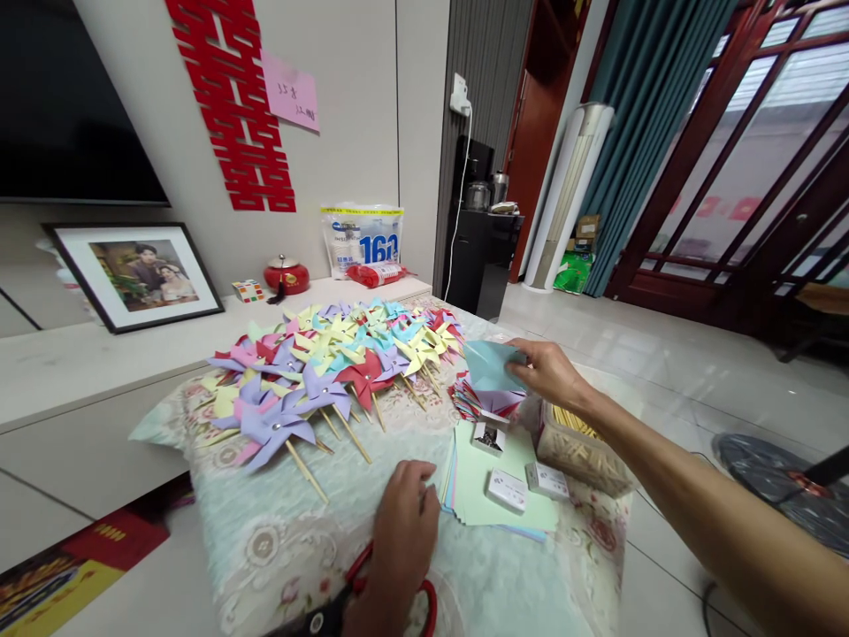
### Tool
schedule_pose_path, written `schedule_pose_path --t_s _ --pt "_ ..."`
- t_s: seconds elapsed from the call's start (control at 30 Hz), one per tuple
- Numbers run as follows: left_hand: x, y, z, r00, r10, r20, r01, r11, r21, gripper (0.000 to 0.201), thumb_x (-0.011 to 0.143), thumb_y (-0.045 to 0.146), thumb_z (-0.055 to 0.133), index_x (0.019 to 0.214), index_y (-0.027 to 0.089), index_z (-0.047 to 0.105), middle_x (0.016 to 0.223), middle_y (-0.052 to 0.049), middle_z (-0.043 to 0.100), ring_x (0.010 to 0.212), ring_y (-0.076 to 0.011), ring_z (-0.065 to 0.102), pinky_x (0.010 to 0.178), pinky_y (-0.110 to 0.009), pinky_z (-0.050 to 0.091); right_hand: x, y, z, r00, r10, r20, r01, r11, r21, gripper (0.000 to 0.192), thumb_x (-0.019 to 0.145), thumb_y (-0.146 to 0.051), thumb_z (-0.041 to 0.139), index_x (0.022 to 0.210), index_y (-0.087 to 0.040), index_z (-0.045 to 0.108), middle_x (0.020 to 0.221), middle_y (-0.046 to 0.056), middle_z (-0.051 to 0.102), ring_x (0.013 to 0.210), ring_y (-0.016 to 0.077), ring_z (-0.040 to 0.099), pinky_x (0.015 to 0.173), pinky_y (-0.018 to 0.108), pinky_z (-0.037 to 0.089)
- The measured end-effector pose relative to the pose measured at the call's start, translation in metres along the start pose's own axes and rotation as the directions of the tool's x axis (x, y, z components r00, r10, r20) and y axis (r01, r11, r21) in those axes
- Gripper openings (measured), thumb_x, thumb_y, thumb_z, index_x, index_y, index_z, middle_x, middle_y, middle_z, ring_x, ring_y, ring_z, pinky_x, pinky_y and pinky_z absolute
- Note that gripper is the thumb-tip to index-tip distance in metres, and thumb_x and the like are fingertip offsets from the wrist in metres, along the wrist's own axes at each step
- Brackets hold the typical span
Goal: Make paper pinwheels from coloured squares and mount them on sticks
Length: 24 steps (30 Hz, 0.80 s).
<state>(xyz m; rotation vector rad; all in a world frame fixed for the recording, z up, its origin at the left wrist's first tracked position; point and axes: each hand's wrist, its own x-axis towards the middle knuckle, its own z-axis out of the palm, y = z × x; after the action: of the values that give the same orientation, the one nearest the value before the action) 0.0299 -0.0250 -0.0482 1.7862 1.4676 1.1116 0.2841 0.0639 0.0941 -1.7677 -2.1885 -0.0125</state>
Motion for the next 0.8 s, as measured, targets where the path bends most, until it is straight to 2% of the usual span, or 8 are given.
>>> schedule_pose_path --t_s 0.07,0.13,0.2,0.33,0.5,0.67,0.73,0.8 --pt "-0.025 0.003 -0.005 0.988 0.146 0.043 -0.151 0.97 0.192 0.025 0.084 0.02 0.048 0.098 0.021 0.068 0.097 -0.01 0.072 0.092 -0.027 0.067 0.08 -0.043 0.05 -0.017 -0.009 0.003 1.0 0.005 -0.006 -0.004 0.992 0.124 0.02 0.086 -0.02 0.047 0.095 -0.018 0.065 0.082 0.002 0.071 0.075 0.018 0.067 0.065 0.023 0.048" --pt "-0.051 0.002 -0.011 0.944 0.292 0.151 -0.327 0.888 0.325 0.034 0.083 0.024 0.057 0.117 0.022 0.066 0.114 -0.011 0.072 0.105 -0.0301 0.065 0.091 -0.048 0.046 -0.038 -0.02 0.007 1.0 0.012 -0.017 -0.006 0.954 0.301 0.015 0.085 -0.024 0.051 0.087 -0.018 0.064 0.077 0.001 0.069 0.068 0.0174 0.064 0.059 0.023 0.047" --pt "-0.071 -0.001 -0.018 0.918 0.35 0.186 -0.396 0.808 0.437 0.041 0.08 0.024 0.064 0.121 0.022 0.065 0.124 -0.012 0.07 0.115 -0.0341 0.062 0.1 -0.055 0.039 -0.062 -0.033 0.012 0.999 0.003 -0.034 0.011 0.906 0.424 0.013 0.085 -0.027 0.055 0.084 -0.019 0.065 0.073 -0.001 0.067 0.065 0.0172 0.062 0.057 0.025 0.047" --pt "-0.074 -0.011 -0.038 0.896 0.353 0.268 -0.443 0.734 0.514 0.039 0.083 0.019 0.062 0.121 0.024 0.066 0.128 -0.009 0.069 0.126 -0.0349 0.056 0.107 -0.057 0.032 -0.11 -0.06 0.025 0.981 -0.154 -0.116 0.191 0.869 0.457 0.015 0.09 -0.02 0.053 0.094 -0.022 0.068 0.085 0.001 0.073 0.074 0.0177 0.067 0.068 0.028 0.051" --pt "-0.06 -0.019 -0.063 0.889 0.325 0.322 -0.453 0.726 0.518 0.032 0.087 0.019 0.057 0.118 0.021 0.065 0.127 -0.01 0.069 0.131 -0.0356 0.052 0.11 -0.063 0.027 -0.163 -0.089 0.059 0.885 -0.417 -0.209 0.464 0.83 0.309 0.032 0.09 -0.006 0.044 0.11 -0.023 0.063 0.09 0.007 0.073 0.082 0.0222 0.066 0.075 0.038 0.051" --pt "-0.098 -0.009 -0.072 0.941 0.305 0.148 -0.337 0.788 0.516 0.054 0.084 0.01 0.049 0.138 0.013 0.049 0.135 -0.017 0.061 0.132 -0.0318 0.051 0.105 -0.051 0.041 -0.196 -0.108 0.087 0.848 -0.507 -0.154 0.53 0.811 0.249 0.032 0.098 -0.008 0.042 0.118 -0.023 0.062 0.088 0.007 0.073 0.077 0.0202 0.065 0.08 0.042 0.05" --pt "-0.118 -0.002 -0.07 0.946 0.279 0.163 -0.323 0.809 0.492 0.066 0.08 0.01 0.052 0.144 0.014 0.041 0.14 -0.016 0.057 0.134 -0.0309 0.048 0.106 -0.048 0.042 -0.202 -0.11 0.093 0.843 -0.522 -0.127 0.536 0.802 0.265 0.035 0.099 -0.007 0.04 0.123 -0.022 0.061 0.089 0.006 0.073 0.076 0.019 0.065 0.083 0.042 0.048" --pt "-0.132 0.002 -0.066 0.921 0.344 0.186 -0.39 0.789 0.474 0.064 0.08 0.014 0.058 0.142 0.017 0.044 0.137 -0.014 0.059 0.134 -0.032 0.048 0.109 -0.049 0.039 -0.204 -0.11 0.096 0.84 -0.53 -0.112 0.538 0.791 0.29 0.037 0.099 -0.008 0.041 0.13 -0.02 0.057 0.09 0.007 0.073 0.077 0.0193 0.065 0.083 0.042 0.048"
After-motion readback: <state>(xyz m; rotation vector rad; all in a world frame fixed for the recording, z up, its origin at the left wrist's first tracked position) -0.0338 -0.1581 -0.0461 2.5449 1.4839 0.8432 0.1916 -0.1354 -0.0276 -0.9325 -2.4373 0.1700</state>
